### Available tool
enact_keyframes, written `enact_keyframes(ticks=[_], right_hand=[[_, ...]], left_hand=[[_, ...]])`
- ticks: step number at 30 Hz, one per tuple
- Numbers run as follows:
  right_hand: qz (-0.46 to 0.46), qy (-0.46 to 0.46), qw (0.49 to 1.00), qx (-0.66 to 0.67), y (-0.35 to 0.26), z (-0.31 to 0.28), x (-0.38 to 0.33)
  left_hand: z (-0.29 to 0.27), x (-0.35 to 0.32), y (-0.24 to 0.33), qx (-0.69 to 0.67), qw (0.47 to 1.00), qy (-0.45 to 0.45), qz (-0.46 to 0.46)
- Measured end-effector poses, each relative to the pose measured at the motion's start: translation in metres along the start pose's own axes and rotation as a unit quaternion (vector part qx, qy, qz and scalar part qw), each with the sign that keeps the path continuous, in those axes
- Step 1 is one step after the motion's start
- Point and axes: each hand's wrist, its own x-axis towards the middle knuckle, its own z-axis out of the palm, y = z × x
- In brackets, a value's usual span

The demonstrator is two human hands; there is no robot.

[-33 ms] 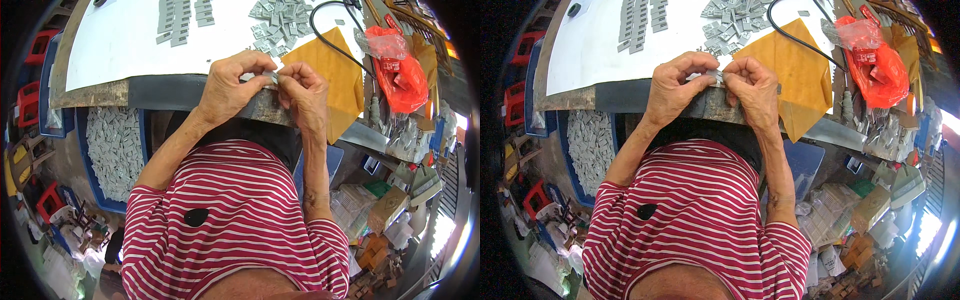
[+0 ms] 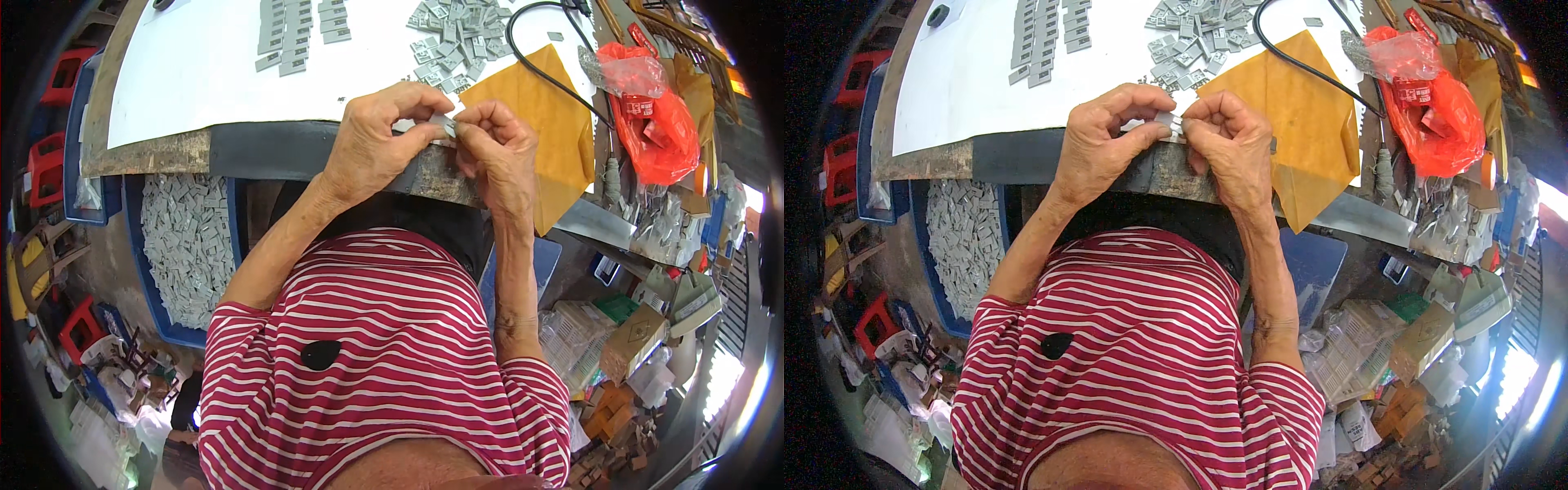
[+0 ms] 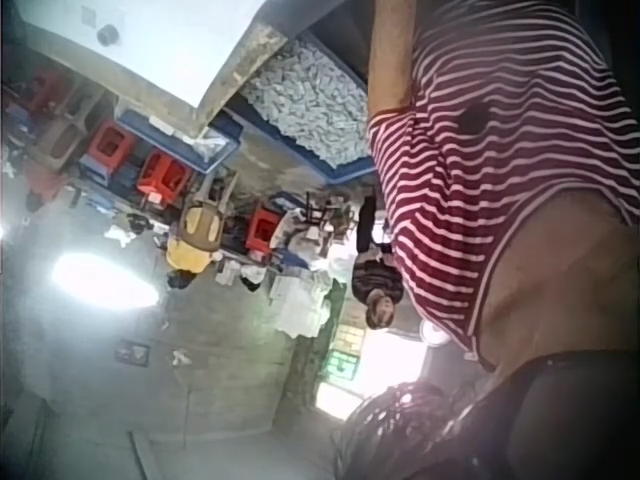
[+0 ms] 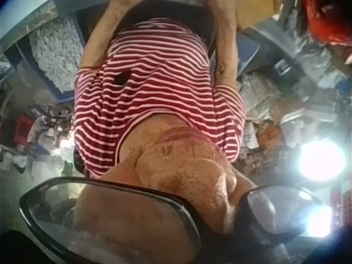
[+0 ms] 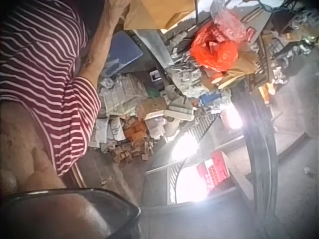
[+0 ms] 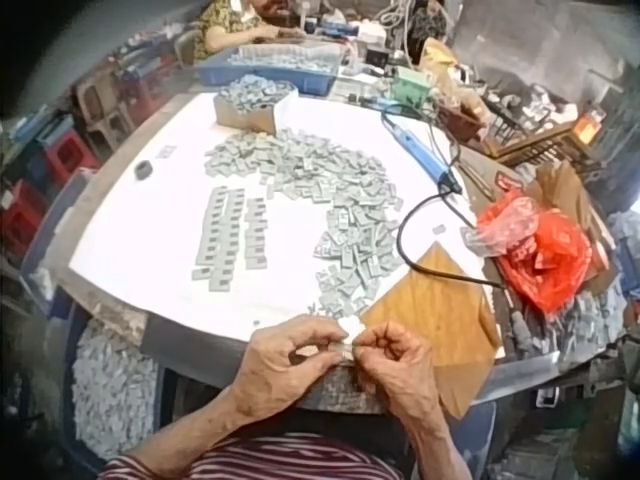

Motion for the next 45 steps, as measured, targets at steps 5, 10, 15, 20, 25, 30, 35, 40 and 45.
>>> enact_keyframes(ticks=[5, 10, 15, 20, 25, 30, 35, 40, 45], right_hand=[[-0.018, 0.012, 1.0, -0.013, -0.003, 0.0, 0.002], [-0.026, -0.009, 1.0, -0.008, 0.002, 0.001, 0.005], [-0.032, -0.008, 0.999, -0.012, 0.003, 0.008, 0.005], [-0.039, 0.006, 0.999, -0.01, 0.0, 0.005, -0.005], [-0.055, 0.006, 0.998, 0.005, 0.0, 0.0, -0.013], [-0.045, 0.007, 0.999, -0.012, 0.001, -0.003, -0.019], [-0.043, 0.015, 0.999, -0.02, -0.002, -0.005, -0.025], [-0.047, 0.015, 0.999, -0.016, -0.004, -0.009, -0.032], [-0.058, 0.027, 0.998, -0.029, -0.006, -0.016, -0.041]], left_hand=[[-0.009, 0.006, 0.004, 0.143, 0.985, -0.063, 0.067], [-0.015, 0.009, 0.001, 0.209, 0.969, -0.074, 0.109], [-0.03, 0.01, 0.001, 0.248, 0.961, -0.057, 0.112], [-0.051, 0.011, -0.006, 0.304, 0.949, 0.01, 0.09], [-0.069, 0.014, -0.016, 0.367, 0.924, 0.065, 0.088], [-0.072, 0.016, -0.021, 0.427, 0.895, 0.078, 0.103], [-0.07, 0.017, -0.018, 0.446, 0.884, 0.082, 0.112], [-0.07, 0.019, -0.015, 0.495, 0.853, 0.082, 0.145], [-0.072, 0.021, -0.018, 0.475, 0.868, 0.067, 0.127]])
